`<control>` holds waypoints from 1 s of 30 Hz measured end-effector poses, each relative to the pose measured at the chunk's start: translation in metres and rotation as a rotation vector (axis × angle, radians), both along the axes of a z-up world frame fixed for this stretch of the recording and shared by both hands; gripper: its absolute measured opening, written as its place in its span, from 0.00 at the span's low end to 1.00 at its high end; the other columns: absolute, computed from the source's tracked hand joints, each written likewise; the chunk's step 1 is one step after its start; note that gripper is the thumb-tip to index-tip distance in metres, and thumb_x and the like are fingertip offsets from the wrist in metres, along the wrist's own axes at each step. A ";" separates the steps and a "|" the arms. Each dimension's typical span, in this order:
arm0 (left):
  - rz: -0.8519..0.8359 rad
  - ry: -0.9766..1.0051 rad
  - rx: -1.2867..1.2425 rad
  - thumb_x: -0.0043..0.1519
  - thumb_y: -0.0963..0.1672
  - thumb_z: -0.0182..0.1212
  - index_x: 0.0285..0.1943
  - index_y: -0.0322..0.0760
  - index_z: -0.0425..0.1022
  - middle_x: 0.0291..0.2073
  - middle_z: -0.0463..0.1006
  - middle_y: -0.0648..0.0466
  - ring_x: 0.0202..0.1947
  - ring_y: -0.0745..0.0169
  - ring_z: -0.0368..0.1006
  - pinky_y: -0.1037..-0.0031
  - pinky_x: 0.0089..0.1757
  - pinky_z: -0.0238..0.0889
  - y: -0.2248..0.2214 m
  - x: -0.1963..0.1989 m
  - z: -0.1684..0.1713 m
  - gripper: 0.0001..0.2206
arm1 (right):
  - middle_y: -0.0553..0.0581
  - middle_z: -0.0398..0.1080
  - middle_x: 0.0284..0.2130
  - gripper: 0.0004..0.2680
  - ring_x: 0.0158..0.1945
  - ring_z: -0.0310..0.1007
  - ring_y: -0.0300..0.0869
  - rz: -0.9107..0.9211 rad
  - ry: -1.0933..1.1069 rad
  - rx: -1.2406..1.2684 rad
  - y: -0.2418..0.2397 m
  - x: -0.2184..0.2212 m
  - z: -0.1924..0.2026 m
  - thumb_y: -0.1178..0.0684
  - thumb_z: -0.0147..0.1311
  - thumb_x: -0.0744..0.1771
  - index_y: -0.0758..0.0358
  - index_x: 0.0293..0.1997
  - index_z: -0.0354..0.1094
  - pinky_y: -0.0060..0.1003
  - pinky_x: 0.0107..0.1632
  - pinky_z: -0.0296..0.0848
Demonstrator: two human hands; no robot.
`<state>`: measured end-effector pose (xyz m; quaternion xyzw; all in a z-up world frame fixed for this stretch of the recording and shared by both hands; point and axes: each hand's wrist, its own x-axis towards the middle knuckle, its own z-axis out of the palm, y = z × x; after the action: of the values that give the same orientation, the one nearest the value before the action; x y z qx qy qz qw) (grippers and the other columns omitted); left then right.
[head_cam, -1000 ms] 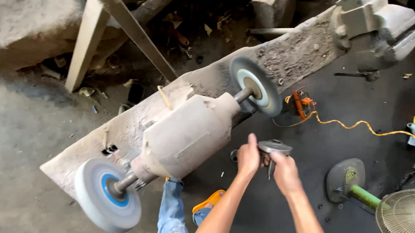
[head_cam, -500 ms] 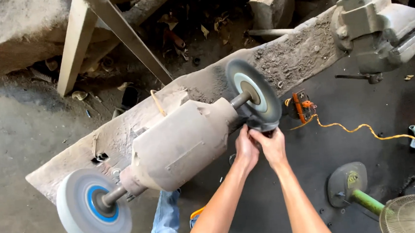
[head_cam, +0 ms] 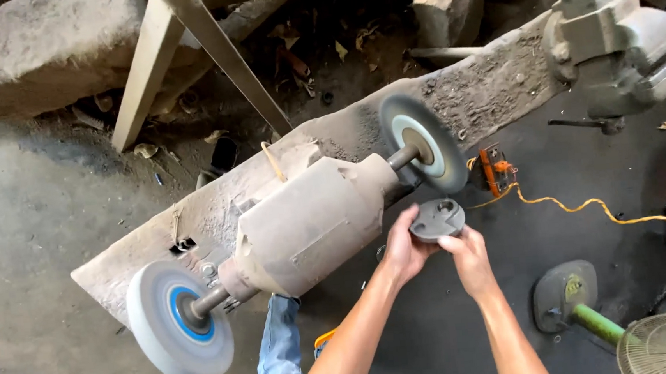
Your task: The person polishes a motorcycle crankshaft using a bench buffer.
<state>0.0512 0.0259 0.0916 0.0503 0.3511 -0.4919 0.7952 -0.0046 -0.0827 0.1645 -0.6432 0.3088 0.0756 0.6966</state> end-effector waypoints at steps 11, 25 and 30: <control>0.321 -0.199 0.395 0.66 0.43 0.55 0.42 0.35 0.75 0.41 0.75 0.56 0.46 0.66 0.69 0.68 0.52 0.60 -0.038 -0.056 -0.067 0.06 | 0.59 0.72 0.46 0.10 0.48 0.72 0.44 -0.254 -0.122 0.259 -0.038 -0.014 -0.124 0.60 0.48 0.67 0.74 0.52 0.66 0.39 0.55 0.69; 0.211 -0.052 0.051 0.64 0.51 0.43 0.51 0.38 0.74 0.49 0.79 0.53 0.51 0.61 0.71 0.67 0.51 0.63 -0.037 -0.038 -0.037 0.19 | 0.54 0.73 0.40 0.11 0.41 0.71 0.36 0.000 0.184 -0.295 -0.023 0.015 -0.044 0.60 0.56 0.65 0.71 0.52 0.66 0.33 0.43 0.72; 0.074 -0.189 0.272 0.66 0.52 0.49 0.53 0.41 0.75 0.49 0.79 0.58 0.51 0.64 0.71 0.69 0.52 0.61 0.003 -0.079 -0.062 0.16 | 0.65 0.71 0.47 0.11 0.49 0.72 0.52 0.323 -0.313 -1.192 0.045 0.016 0.037 0.60 0.62 0.64 0.67 0.49 0.70 0.42 0.51 0.71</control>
<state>-0.0280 0.0293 0.0296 0.1908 0.3397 -0.4031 0.8281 0.0114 -0.0377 0.2019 -0.9623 0.0915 -0.0997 0.2358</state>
